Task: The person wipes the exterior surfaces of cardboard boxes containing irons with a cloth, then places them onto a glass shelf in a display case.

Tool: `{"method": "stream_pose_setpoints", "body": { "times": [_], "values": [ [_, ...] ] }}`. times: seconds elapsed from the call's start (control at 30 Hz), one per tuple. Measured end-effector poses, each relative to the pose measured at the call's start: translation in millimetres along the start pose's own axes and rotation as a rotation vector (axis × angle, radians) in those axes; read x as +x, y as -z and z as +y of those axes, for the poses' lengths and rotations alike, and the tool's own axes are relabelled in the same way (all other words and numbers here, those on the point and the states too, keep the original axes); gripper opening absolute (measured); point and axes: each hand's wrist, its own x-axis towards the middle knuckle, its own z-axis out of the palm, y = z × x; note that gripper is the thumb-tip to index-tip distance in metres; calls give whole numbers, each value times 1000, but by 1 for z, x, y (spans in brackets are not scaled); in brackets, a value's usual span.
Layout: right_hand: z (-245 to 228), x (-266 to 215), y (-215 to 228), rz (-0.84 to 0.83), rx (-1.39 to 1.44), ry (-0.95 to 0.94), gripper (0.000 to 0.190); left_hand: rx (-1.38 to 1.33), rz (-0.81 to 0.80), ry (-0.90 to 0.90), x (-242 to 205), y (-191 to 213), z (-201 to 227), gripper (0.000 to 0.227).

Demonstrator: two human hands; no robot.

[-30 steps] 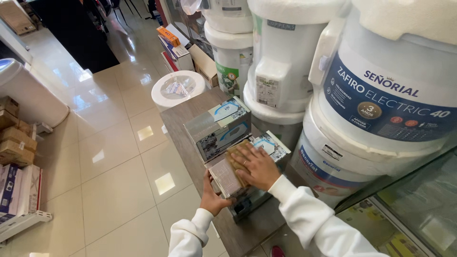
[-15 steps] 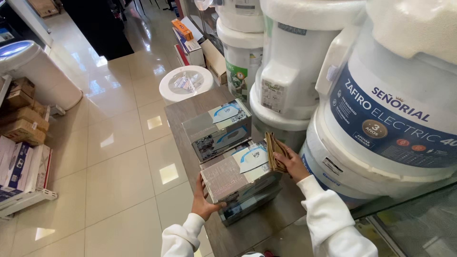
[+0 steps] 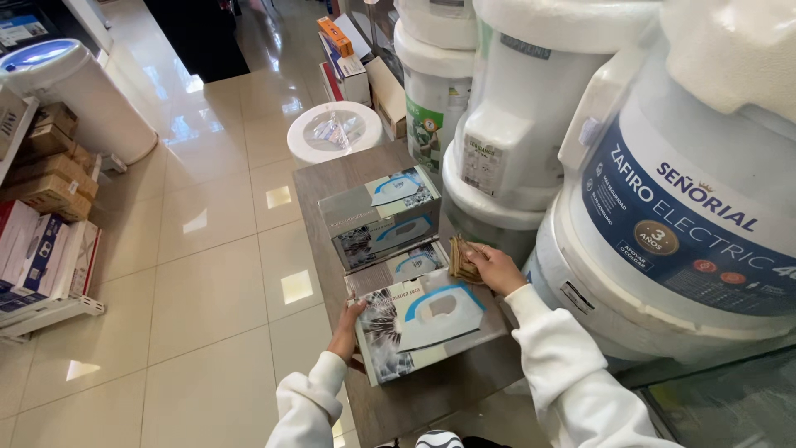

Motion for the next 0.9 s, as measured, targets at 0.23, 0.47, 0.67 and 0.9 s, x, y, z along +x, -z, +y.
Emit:
{"method": "stream_pose_setpoints", "body": {
  "times": [0.23, 0.47, 0.67, 0.9],
  "values": [
    [1, -18, -4, 81, 76, 107, 58, 100, 5, 90, 99, 25, -65, 130],
    [13, -100, 1, 180, 24, 286, 55, -81, 11, -94, 36, 27, -36, 107],
    [38, -77, -24, -27, -465, 251, 101, 175, -179, -357, 21, 40, -62, 163],
    [39, -34, -76, 233, -872, 405, 72, 214, -164, -247, 9, 34, -55, 163]
  ]
}}
